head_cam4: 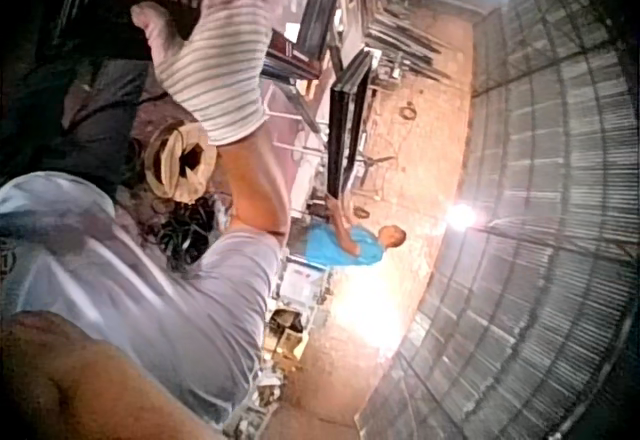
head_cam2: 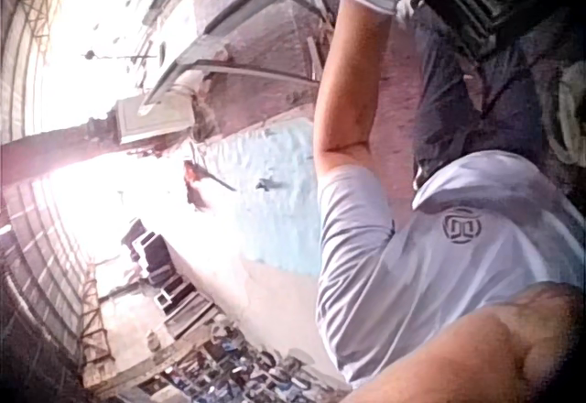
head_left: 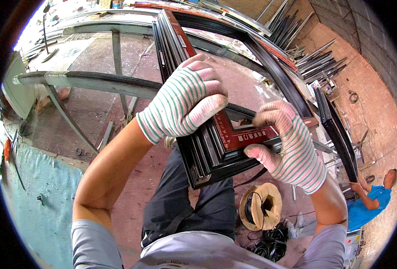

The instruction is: The person sits on the floor and installs a black rubber seal onto a window frame. They use shears to cut the seal to length and press it into the frame's groove, repeating the process for different sides of the frame.

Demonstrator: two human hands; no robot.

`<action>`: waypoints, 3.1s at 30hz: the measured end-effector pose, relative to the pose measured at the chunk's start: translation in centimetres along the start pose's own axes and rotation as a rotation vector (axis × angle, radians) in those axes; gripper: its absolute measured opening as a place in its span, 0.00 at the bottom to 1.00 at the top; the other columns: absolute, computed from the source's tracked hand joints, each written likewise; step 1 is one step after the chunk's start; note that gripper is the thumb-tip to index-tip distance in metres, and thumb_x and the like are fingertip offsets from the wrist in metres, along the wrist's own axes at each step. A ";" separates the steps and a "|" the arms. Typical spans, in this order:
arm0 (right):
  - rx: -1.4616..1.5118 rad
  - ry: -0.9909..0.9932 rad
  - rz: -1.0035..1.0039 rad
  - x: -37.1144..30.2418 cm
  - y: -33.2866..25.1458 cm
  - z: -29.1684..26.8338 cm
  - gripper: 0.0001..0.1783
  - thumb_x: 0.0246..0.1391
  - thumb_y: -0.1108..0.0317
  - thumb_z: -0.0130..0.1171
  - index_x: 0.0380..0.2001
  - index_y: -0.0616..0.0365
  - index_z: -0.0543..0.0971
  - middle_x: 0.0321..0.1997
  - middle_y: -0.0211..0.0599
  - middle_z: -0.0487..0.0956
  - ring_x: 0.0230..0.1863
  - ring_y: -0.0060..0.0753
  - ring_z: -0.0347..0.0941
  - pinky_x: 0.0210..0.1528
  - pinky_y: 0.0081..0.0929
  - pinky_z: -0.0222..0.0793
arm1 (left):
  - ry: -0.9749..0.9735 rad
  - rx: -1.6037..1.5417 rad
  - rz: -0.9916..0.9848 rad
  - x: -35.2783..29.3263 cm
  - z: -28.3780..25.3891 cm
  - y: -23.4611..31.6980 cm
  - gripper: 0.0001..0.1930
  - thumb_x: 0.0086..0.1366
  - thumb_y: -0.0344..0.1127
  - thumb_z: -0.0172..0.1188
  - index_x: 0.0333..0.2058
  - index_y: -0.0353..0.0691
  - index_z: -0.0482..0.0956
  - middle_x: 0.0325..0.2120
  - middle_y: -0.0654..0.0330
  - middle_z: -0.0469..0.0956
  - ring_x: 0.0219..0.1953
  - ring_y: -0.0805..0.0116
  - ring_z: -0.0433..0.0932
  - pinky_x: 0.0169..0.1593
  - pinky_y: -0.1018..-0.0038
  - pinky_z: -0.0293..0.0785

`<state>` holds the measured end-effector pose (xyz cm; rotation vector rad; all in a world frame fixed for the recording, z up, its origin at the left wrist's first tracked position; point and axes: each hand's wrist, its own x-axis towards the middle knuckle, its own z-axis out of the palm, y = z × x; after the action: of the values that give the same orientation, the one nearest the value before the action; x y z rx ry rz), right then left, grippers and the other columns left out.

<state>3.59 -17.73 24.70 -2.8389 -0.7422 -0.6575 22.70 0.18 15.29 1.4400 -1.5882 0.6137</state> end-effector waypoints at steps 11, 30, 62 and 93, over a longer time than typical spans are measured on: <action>-0.026 -0.228 -0.088 -0.1 2.0 1.3 0.37 0.58 0.45 0.66 0.59 0.65 0.71 0.49 0.50 0.79 0.48 0.53 0.79 0.52 0.40 0.75 | 0.044 0.029 -0.011 -0.1 0.2 -0.1 0.27 0.73 0.55 0.39 0.36 0.40 0.82 0.33 0.56 0.77 0.43 0.49 0.75 0.70 0.47 0.51; -0.006 -0.254 -0.006 1.1 -0.1 2.1 0.37 0.58 0.39 0.63 0.49 0.68 0.74 0.36 0.49 0.76 0.36 0.51 0.75 0.42 0.43 0.72 | 0.016 0.032 -0.033 -0.1 0.3 -0.1 0.25 0.71 0.53 0.41 0.36 0.41 0.82 0.33 0.55 0.77 0.44 0.48 0.76 0.72 0.45 0.47; 0.286 -0.264 0.139 -1.7 4.5 0.1 0.34 0.52 0.52 0.74 0.54 0.66 0.78 0.42 0.50 0.80 0.47 0.53 0.78 0.52 0.40 0.73 | -0.337 0.002 0.008 0.9 -3.0 0.0 0.44 0.62 0.78 0.49 0.48 0.37 0.81 0.45 0.50 0.76 0.56 0.46 0.72 0.72 0.45 0.47; 0.199 0.272 0.026 -4.4 5.5 1.0 0.27 0.48 0.60 0.75 0.48 0.60 0.79 0.50 0.47 0.79 0.48 0.51 0.78 0.51 0.39 0.74 | -0.513 -0.030 -0.139 2.8 -4.3 1.5 0.45 0.54 0.80 0.59 0.48 0.39 0.83 0.44 0.54 0.79 0.52 0.54 0.75 0.64 0.53 0.59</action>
<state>3.22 -24.19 21.79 -2.5096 -0.6809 -0.8888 22.63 2.59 20.10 1.7607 -1.8487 0.1374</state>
